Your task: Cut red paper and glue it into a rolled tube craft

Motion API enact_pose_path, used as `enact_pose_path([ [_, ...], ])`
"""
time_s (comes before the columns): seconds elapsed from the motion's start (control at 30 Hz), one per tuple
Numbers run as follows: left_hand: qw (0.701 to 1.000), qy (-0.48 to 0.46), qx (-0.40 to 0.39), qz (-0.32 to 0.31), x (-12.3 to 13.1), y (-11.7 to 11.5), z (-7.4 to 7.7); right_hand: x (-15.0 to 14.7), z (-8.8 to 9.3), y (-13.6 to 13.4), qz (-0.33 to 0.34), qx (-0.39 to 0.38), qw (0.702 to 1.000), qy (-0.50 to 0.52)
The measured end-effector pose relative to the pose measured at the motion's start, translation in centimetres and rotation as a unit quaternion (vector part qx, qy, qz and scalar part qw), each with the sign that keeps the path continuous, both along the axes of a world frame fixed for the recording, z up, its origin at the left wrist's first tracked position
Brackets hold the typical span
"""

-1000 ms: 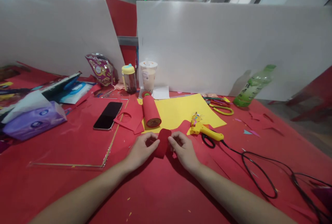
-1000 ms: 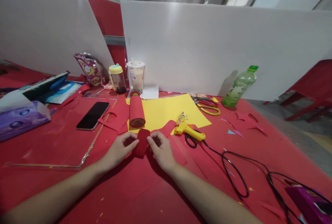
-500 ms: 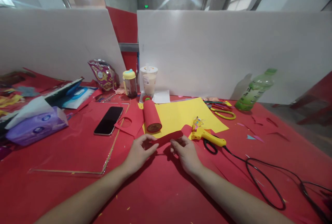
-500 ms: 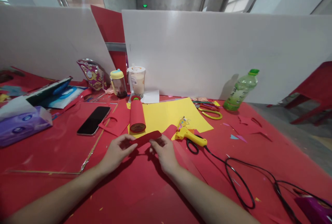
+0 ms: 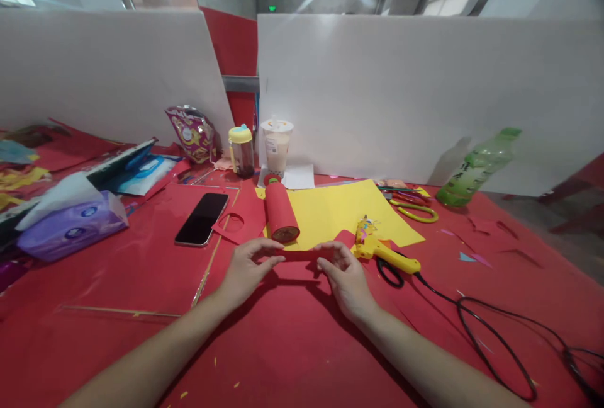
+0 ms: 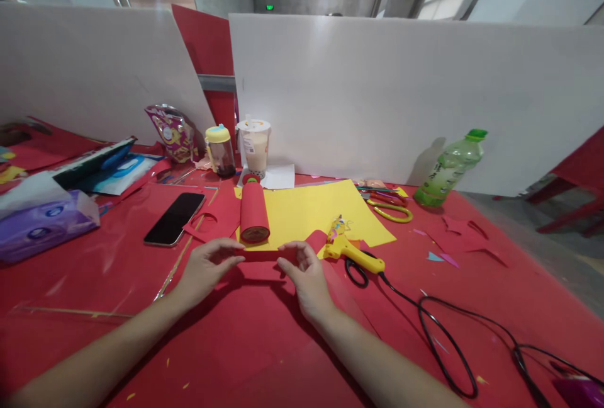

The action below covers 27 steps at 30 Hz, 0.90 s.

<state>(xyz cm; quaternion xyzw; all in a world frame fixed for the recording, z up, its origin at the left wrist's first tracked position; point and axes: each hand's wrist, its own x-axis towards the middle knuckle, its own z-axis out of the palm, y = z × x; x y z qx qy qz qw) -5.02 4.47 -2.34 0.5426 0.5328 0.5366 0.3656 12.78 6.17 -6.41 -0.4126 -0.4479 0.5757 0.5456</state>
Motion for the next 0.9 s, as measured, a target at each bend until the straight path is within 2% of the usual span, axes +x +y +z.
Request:
enact_pose_path([
  [0.17,0.999,0.041,0.023,0.013,-0.5,0.4,-0.6,0.4,0.5,0.2,-0.031,0.022,0.996,-0.075],
  [0.33,0.998,0.056,0.029,0.017,-0.9,0.7,-1.3,0.4,0.8,0.0,-0.016,0.048,0.991,-0.125],
  [0.63,0.999,0.001,0.001,0.046,-1.9,1.5,-0.4,0.5,0.7,-0.4,0.009,0.126,0.952,-0.278],
  [0.77,0.999,0.022,-0.01,0.046,-2.5,1.9,-0.7,0.7,0.7,-0.9,0.009,0.208,0.911,-0.357],
  [0.9,0.999,0.003,-0.009,0.035,-2.8,2.1,-1.4,1.1,0.6,-1.1,-0.001,0.294,0.834,-0.466],
])
